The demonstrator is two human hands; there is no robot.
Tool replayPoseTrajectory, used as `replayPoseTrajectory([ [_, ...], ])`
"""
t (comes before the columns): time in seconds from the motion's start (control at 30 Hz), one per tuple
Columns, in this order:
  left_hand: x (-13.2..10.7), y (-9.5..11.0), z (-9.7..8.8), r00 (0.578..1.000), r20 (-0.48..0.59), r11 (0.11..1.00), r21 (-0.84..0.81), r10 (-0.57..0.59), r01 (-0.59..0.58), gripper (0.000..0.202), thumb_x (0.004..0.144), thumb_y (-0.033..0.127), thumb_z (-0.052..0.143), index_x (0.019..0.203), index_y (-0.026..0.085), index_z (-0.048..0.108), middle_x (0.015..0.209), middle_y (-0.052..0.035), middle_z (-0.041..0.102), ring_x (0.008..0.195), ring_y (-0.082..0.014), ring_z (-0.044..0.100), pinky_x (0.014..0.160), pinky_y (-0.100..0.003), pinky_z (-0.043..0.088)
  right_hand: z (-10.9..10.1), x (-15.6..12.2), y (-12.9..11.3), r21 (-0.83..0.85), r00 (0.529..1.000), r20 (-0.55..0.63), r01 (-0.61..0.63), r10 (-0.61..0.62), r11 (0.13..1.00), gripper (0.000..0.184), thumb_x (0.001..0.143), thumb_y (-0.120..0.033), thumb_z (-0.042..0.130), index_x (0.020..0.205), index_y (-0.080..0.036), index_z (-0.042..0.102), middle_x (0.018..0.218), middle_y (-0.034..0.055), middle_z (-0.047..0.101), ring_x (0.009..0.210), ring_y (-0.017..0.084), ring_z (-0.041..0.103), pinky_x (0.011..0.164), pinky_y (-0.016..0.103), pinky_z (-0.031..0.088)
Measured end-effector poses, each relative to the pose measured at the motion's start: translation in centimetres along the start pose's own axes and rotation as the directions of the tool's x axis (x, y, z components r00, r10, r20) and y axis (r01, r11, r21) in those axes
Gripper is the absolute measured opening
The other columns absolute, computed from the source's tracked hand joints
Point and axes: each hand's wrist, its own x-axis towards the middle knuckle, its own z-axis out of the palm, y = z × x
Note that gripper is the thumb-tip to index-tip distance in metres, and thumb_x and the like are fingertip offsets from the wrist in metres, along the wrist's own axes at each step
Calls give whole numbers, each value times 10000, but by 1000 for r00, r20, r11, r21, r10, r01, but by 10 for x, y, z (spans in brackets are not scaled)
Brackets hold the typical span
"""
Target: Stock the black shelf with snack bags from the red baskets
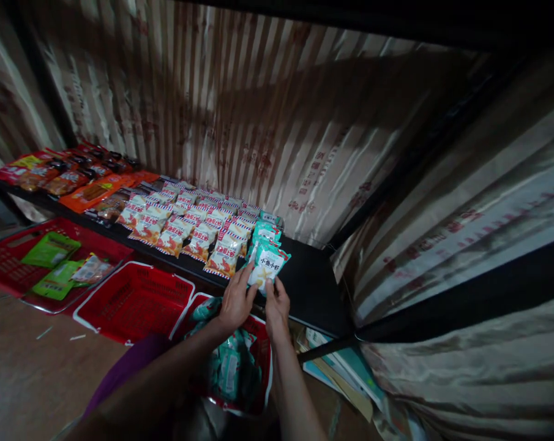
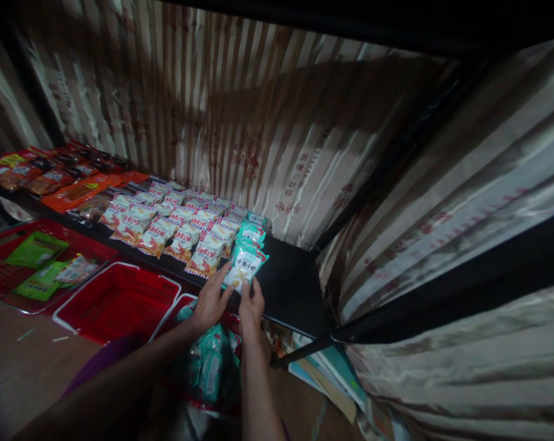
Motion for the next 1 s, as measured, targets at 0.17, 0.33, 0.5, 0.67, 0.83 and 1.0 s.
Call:
replayPoseTrajectory([
  [0.17, 8, -16, 13, 999, 30, 997, 75, 13, -15, 535, 891, 249, 405, 1405, 124, 323, 1403, -160, 422, 1319, -230, 370, 1093, -418, 326, 4, 15, 14, -87, 999, -30, 9, -12, 996, 626, 737, -566, 560, 1202, -147, 585, 1119, 112, 673, 941, 232, 641, 835, 352, 499],
  [0.33, 12, -22, 22, 997, 60, 996, 86, -40, 34, 539, 887, 247, 381, 1401, 99, 311, 1406, -179, 409, 1323, -250, 367, 1095, -440, 321, 2, 23, 25, -171, 999, -28, 13, -18, 985, 653, 731, -568, 560, 1225, -140, 570, 1152, 126, 655, 1016, 251, 616, 890, 375, 469],
  [0.5, 11, -28, 28, 996, 72, 997, 67, -44, 39, 569, 870, 204, 355, 1421, 93, 264, 1473, -180, 308, 1378, -245, 276, 1120, -434, 282, 0, 29, 31, -302, 999, -19, 20, -27, 953, 650, 734, -581, 538, 1196, -128, 595, 1130, 146, 655, 1031, 268, 601, 905, 396, 455],
  [0.67, 12, -27, 29, 993, 104, 995, 82, -56, 47, 583, 866, 176, 353, 1436, 105, 253, 1519, -177, 203, 1402, -254, 210, 1126, -432, 267, 4, 28, 26, -431, 995, -13, 85, -100, 899, 673, 776, -593, 439, 1204, -94, 582, 1167, 191, 604, 1097, 292, 561, 959, 413, 413],
  [0.83, 15, -26, 29, 994, 100, 997, 73, -38, 31, 557, 889, 196, 333, 1435, 116, 260, 1521, -168, 206, 1404, -242, 204, 1130, -427, 265, 8, 24, 23, -497, 985, -21, 139, -172, 857, 697, 799, -597, 373, 1317, -143, 479, 1317, 168, 512, 1235, 292, 454, 1034, 446, 335],
  [1.0, 17, -30, 32, 996, 87, 998, 54, -29, 24, 553, 902, 204, 311, 1443, 118, 232, 1531, -157, 179, 1410, -236, 180, 1133, -432, 263, 12, 23, 22, -496, 996, 34, 89, -83, 864, 737, 816, -604, 330, 1359, -116, 428, 1365, 165, 486, 1276, 279, 425, 1051, 424, 320],
])
